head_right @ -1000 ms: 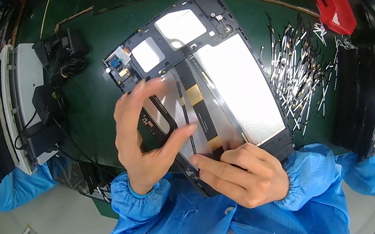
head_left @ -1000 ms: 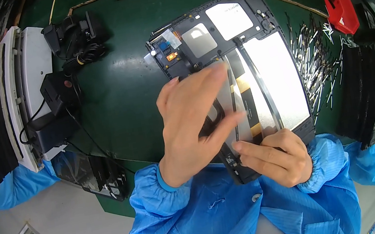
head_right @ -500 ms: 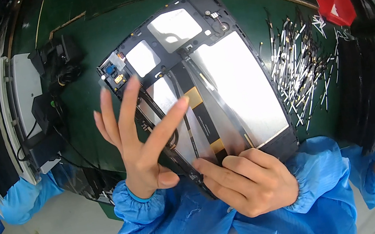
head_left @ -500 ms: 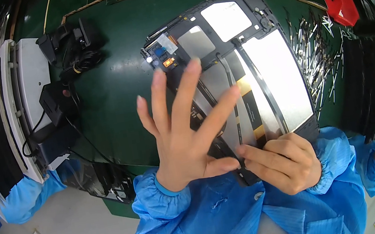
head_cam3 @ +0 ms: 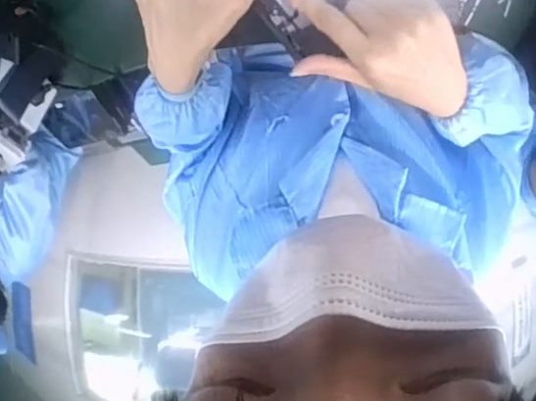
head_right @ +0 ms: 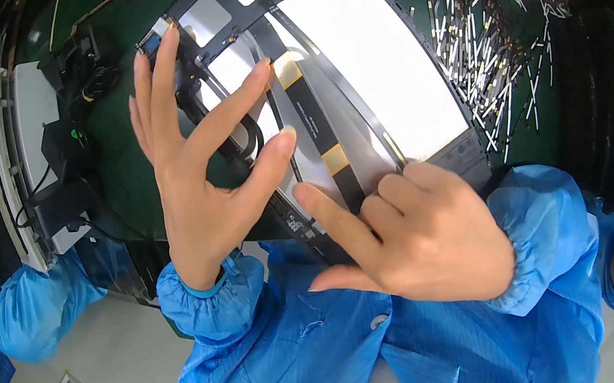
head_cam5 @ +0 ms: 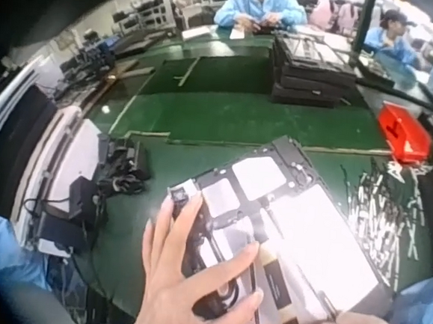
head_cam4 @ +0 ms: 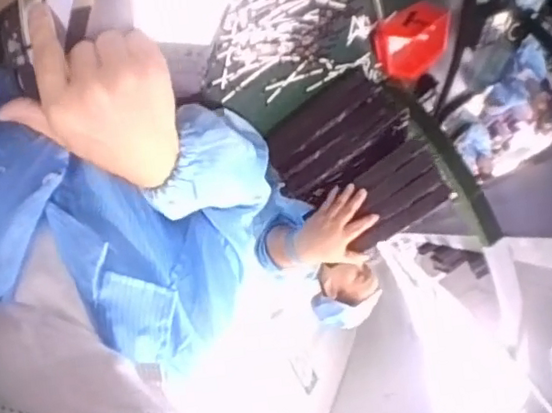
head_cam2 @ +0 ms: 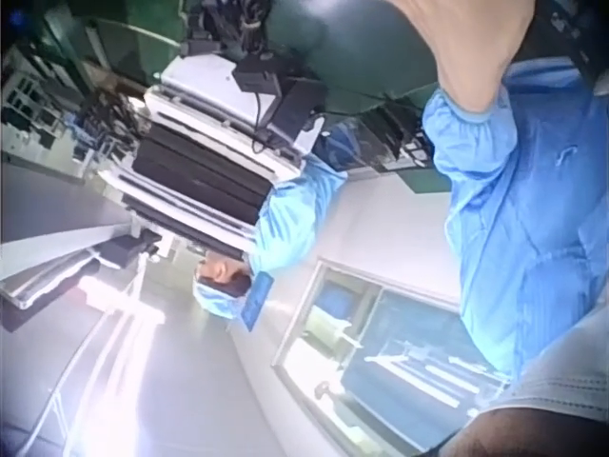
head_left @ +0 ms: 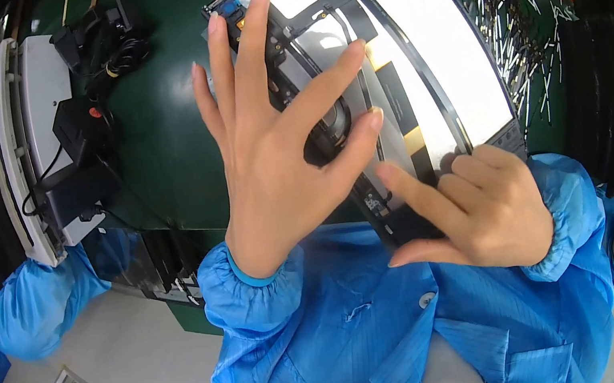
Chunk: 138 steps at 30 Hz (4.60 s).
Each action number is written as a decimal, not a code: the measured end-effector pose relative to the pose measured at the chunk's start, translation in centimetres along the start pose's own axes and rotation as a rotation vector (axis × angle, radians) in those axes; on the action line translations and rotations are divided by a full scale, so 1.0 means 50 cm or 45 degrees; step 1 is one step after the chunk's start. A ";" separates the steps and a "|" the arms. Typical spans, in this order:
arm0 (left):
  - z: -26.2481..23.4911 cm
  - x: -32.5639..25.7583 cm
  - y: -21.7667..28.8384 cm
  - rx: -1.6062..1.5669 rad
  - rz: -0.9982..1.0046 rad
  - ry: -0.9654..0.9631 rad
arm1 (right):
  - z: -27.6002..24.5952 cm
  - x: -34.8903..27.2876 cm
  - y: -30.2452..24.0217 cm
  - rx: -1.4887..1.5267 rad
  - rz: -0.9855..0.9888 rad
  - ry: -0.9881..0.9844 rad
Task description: The person assembles internal components into an electronic tablet device by connecting ribbon cables to a circuit board and installing a battery pack into the tablet frame. The person uses tweezers to manipulate the ribbon cables.
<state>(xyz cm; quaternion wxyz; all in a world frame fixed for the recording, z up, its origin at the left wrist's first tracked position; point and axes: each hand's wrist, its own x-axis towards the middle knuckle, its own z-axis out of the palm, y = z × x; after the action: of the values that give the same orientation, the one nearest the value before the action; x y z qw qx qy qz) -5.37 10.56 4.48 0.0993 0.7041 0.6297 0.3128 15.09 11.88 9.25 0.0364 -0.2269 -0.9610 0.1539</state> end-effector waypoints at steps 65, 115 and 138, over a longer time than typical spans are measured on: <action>0.098 -0.153 -0.027 -0.953 -0.630 0.749 | -0.246 0.211 0.759 0.164 0.932 1.227; 0.043 -0.099 0.164 -0.865 -0.300 0.034 | 0.004 -0.077 0.071 0.623 0.385 1.117; 0.016 -0.239 0.110 -2.082 -0.725 -0.020 | 0.026 0.002 0.016 1.109 0.390 0.141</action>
<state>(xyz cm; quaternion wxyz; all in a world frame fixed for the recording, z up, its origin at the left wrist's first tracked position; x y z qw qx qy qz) -0.50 -1.61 3.03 0.6536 0.2293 0.3586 0.6258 15.16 12.26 7.76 0.1563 -0.3377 -0.7590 0.5344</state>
